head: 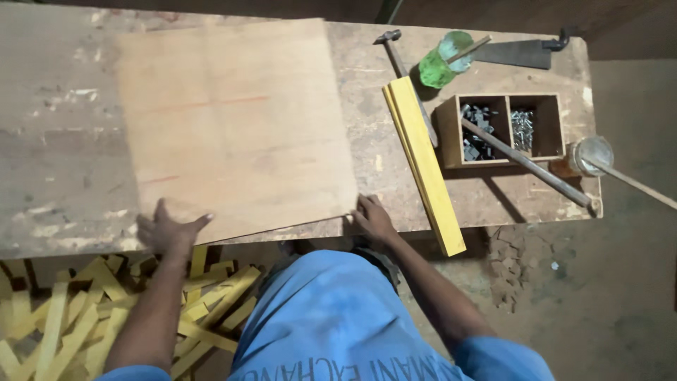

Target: The person applies adhesive from a small container to the edge of a thin wooden strip using a small brush and then aligns the strip onto a square plywood board.

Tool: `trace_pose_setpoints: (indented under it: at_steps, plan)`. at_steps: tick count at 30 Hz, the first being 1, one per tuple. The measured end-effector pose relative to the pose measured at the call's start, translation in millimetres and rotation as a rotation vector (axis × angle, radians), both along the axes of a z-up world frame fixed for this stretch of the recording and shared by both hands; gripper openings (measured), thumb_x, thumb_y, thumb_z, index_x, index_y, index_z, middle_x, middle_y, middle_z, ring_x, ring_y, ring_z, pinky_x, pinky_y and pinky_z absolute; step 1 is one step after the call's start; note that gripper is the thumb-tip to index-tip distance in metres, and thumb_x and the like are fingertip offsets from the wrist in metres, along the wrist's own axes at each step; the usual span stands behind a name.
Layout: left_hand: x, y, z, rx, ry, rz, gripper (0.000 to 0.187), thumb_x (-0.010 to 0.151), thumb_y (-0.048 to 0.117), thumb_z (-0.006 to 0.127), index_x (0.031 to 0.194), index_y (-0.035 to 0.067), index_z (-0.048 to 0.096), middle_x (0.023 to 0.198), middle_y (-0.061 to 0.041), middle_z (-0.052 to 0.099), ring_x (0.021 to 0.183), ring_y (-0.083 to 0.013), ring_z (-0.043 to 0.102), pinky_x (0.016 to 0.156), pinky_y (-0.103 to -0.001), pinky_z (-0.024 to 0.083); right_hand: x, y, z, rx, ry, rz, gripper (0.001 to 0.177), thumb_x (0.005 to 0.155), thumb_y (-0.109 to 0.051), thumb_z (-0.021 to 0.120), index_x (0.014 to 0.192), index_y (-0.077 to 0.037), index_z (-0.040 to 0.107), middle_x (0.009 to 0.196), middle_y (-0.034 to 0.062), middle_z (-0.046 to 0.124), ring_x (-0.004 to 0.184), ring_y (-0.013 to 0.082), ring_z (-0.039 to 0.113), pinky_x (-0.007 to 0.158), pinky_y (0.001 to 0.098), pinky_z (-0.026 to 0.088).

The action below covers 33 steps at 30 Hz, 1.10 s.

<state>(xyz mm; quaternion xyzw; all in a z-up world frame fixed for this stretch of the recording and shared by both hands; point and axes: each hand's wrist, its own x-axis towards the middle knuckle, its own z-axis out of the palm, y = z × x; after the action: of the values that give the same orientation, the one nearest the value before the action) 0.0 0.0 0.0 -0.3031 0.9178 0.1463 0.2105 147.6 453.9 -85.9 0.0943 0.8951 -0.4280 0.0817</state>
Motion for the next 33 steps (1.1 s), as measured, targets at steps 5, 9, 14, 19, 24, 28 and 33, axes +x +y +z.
trace_pose_setpoints:
  at_steps: [5,9,14,19,24,28,33]
  plan:
    - [25,42,-26,0.125,0.202,-0.147,0.131,0.052,0.06,0.096,0.161,0.027,0.03,0.167,-0.026,-0.002,0.152,-0.0506,-0.003,0.114,-0.078,0.014,68,23,-16,0.121,-0.068,-0.23,0.057,0.091,-0.027,0.064,0.14,-0.001,0.054,0.115,0.0181,0.056,0.09,0.0306,0.065,0.081,0.041,0.054]
    - [35,71,-41,0.118,0.17,-0.168,0.126,0.055,0.056,0.096,0.161,0.029,0.033,0.168,-0.024,-0.001,0.153,-0.0481,0.0,0.112,-0.083,0.012,83,38,-31,0.197,-0.018,-0.375,0.061,0.089,-0.025,0.067,0.143,0.0,0.052,0.116,0.018,0.055,0.08,0.0297,0.064,0.073,0.0401,0.054]
    - [41,72,-37,0.134,0.171,-0.186,0.124,0.058,0.054,0.096,0.162,0.029,0.034,0.169,-0.022,-0.001,0.153,-0.0494,0.001,0.113,-0.081,0.013,76,42,-30,0.306,0.052,-0.422,0.037,0.091,-0.021,0.073,0.123,-0.002,0.07,0.103,0.0152,0.061,0.088,0.0299,0.065,0.077,0.0399,0.054]
    - [40,66,-39,0.145,0.149,-0.189,0.121,0.058,0.048,0.096,0.161,0.03,0.035,0.169,-0.02,0.0,0.154,-0.0458,0.0,0.115,-0.076,0.013,70,31,-17,0.302,-0.086,-0.519,0.028,0.086,-0.019,0.074,0.109,-0.002,0.072,0.1,0.0145,0.061,0.087,0.0288,0.066,0.078,0.0387,0.055]
    - [49,56,-35,0.133,0.178,-0.256,0.117,0.059,0.046,0.096,0.159,0.026,0.04,0.168,-0.021,0.003,0.153,-0.0444,0.005,0.122,-0.065,0.014,65,27,-12,0.255,0.026,-0.61,0.04,0.08,-0.018,0.076,0.118,-0.003,0.072,0.099,0.0147,0.064,0.083,0.029,0.067,0.076,0.039,0.055]
    - [52,56,-34,0.126,0.177,-0.239,0.115,0.059,0.047,0.097,0.158,0.026,0.042,0.167,-0.019,0.007,0.153,-0.0429,0.004,0.122,-0.064,0.009,62,39,-4,0.251,-0.037,-0.669,0.03,0.093,-0.026,0.077,0.112,-0.003,0.078,0.099,0.015,0.075,0.086,0.0235,0.072,0.08,0.0376,0.057]
    - [60,70,-36,0.121,0.257,-0.243,0.103,0.066,0.04,0.095,0.156,0.021,0.048,0.166,-0.023,0.007,0.151,-0.0462,0.003,0.119,-0.065,0.009,49,104,11,-0.132,0.24,-1.212,0.032,0.098,-0.024,0.067,0.114,0.004,0.066,0.105,0.0143,0.071,0.077,0.0206,0.07,0.06,0.0336,0.059]
